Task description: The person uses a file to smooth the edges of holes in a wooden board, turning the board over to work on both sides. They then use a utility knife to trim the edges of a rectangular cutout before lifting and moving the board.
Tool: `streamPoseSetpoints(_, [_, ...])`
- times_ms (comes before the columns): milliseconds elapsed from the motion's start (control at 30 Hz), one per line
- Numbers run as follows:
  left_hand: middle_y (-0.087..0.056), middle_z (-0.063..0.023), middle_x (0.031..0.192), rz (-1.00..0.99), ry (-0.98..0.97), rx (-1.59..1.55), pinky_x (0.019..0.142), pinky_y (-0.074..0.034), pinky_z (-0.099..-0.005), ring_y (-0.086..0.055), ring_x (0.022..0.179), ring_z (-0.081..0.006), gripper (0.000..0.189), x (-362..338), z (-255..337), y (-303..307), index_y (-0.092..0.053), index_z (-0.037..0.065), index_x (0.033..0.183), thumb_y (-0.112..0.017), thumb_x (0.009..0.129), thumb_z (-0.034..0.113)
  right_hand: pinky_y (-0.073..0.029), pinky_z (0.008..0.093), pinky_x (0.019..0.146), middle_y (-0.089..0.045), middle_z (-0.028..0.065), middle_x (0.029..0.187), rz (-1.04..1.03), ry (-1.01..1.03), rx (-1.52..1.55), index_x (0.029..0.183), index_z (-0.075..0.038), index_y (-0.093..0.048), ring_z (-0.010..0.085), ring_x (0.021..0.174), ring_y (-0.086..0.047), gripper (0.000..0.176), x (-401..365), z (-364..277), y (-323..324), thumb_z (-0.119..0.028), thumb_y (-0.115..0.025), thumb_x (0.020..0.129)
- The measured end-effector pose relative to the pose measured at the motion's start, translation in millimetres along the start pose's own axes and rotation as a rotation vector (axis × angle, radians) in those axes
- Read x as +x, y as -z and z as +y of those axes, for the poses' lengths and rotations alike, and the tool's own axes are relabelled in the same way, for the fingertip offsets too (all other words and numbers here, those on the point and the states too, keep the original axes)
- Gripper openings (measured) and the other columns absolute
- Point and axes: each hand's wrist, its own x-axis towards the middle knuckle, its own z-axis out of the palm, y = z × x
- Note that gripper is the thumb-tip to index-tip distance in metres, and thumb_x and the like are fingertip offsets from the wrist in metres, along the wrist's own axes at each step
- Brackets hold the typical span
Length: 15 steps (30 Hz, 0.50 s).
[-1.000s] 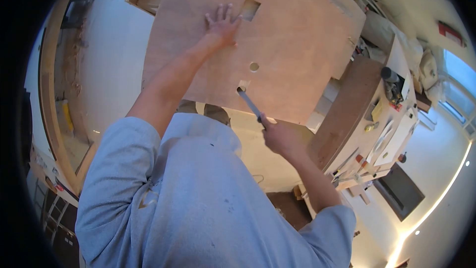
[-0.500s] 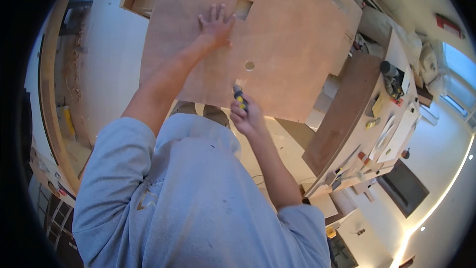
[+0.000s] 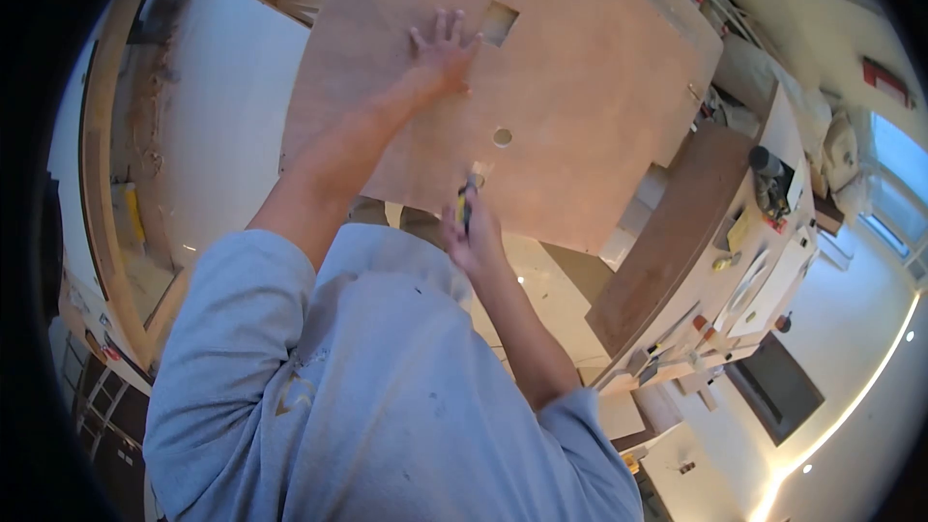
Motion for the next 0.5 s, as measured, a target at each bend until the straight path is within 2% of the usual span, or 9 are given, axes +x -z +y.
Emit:
streamPoseSetpoints(33, [0.001, -0.0186, 0.163, 0.011, 0.006, 0.000, 0.103, -0.015, -0.0813, 0.004, 0.148, -0.0468, 0.102, 2.5, -0.6, -0.5, -0.026, 0.023, 0.155, -0.083, 0.072, 0.041, -0.030, 0.0279, 0.037, -0.047, 0.0041, 0.071, 0.043, -0.004, -0.138, 0.104, -0.016, -0.042, 0.0132, 0.043, -0.041, 0.013, -23.9, 4.9, 4.5, -0.029, -0.045, 0.102])
streamPoseSetpoints(133, [0.001, -0.0192, 0.163, -0.005, 0.001, -0.020, 0.103, -0.015, -0.0815, 0.005, 0.148, -0.0472, 0.102, -3.5, 3.0, -9.9, -0.027, 0.022, 0.155, -0.084, 0.072, 0.041, -0.029, 0.0282, 0.036, -0.046, 0.0035, 0.068, -0.045, -0.019, -0.363, 0.105, -0.018, -0.039, 0.0138, 0.041, -0.040, 0.013, -69.3, 17.5, 6.9, -0.027, -0.047, 0.102])
streamPoseSetpoints(233, [0.001, -0.0197, 0.163, 0.004, -0.008, -0.027, 0.103, -0.015, -0.0814, 0.005, 0.148, -0.0475, 0.103, 0.4, 2.1, -3.9, -0.027, 0.021, 0.155, -0.084, 0.072, 0.041, -0.028, 0.0260, 0.036, -0.046, 0.0035, 0.068, 0.005, 0.144, -0.546, 0.111, -0.019, -0.038, 0.0133, 0.040, -0.039, 0.014, 14.5, 22.1, 25.3, -0.022, -0.048, 0.101])
streamPoseSetpoints(267, [0.001, -0.0199, 0.163, 0.001, -0.008, -0.026, 0.103, -0.015, -0.0813, 0.005, 0.148, -0.0476, 0.103, 0.2, 2.0, -4.6, -0.026, 0.021, 0.155, -0.084, 0.071, 0.041, -0.028, 0.0268, 0.036, -0.045, 0.0031, 0.065, 0.079, 0.186, -0.562, 0.112, -0.018, -0.039, 0.0135, 0.040, -0.039, 0.015, 35.7, 17.7, 21.8, -0.019, -0.048, 0.100])
streamPoseSetpoints(367, [0.001, -0.0197, 0.163, -0.024, -0.005, -0.014, 0.103, -0.015, -0.0811, 0.005, 0.148, -0.0478, 0.103, 1.9, 2.7, -2.1, -0.026, 0.020, 0.155, -0.084, 0.072, 0.041, -0.031, 0.0295, 0.037, -0.043, 0.0021, 0.062, -0.078, 0.158, -0.878, 0.124, -0.015, -0.039, 0.0140, 0.041, -0.038, 0.028, 10.2, -5.7, 49.7, -0.018, -0.050, 0.098])
streamPoseSetpoints(400, [0.001, -0.0197, 0.163, -0.012, -0.003, -0.002, 0.104, -0.015, -0.0809, 0.005, 0.148, -0.0478, 0.104, 2.7, 2.8, -1.1, -0.026, 0.020, 0.155, -0.084, 0.072, 0.041, -0.038, 0.0347, 0.038, -0.048, 0.0060, 0.061, -0.046, 0.138, -1.077, 0.142, -0.013, -0.033, 0.0181, 0.043, -0.047, 0.048, -18.4, -7.8, 60.2, -0.014, -0.050, 0.096])
streamPoseSetpoints(467, [0.002, -0.0197, 0.163, -0.003, 0.003, 0.008, 0.104, -0.015, -0.0807, 0.005, 0.148, -0.0478, 0.104, -0.9, 4.1, -3.6, -0.026, 0.020, 0.155, -0.084, 0.072, 0.041, -0.042, 0.0381, 0.041, -0.054, 0.0109, 0.064, 0.003, 0.435, -1.862, 0.151, -0.016, -0.022, 0.0211, 0.048, -0.055, 0.061, -55.6, -19.5, 111.1, -0.012, -0.049, 0.096])
streamPoseSetpoints(500, [0.002, -0.0197, 0.163, -0.001, 0.003, 0.000, 0.104, -0.015, -0.0807, 0.005, 0.148, -0.0476, 0.104, 0.4, 3.4, -4.6, -0.026, 0.020, 0.155, -0.084, 0.071, 0.042, -0.044, 0.0398, 0.043, -0.057, 0.0134, 0.066, 0.022, 0.603, -2.255, 0.156, -0.018, -0.017, 0.0225, 0.050, -0.058, 0.068, -62.6, -24.5, 117.1, -0.012, -0.049, 0.096])
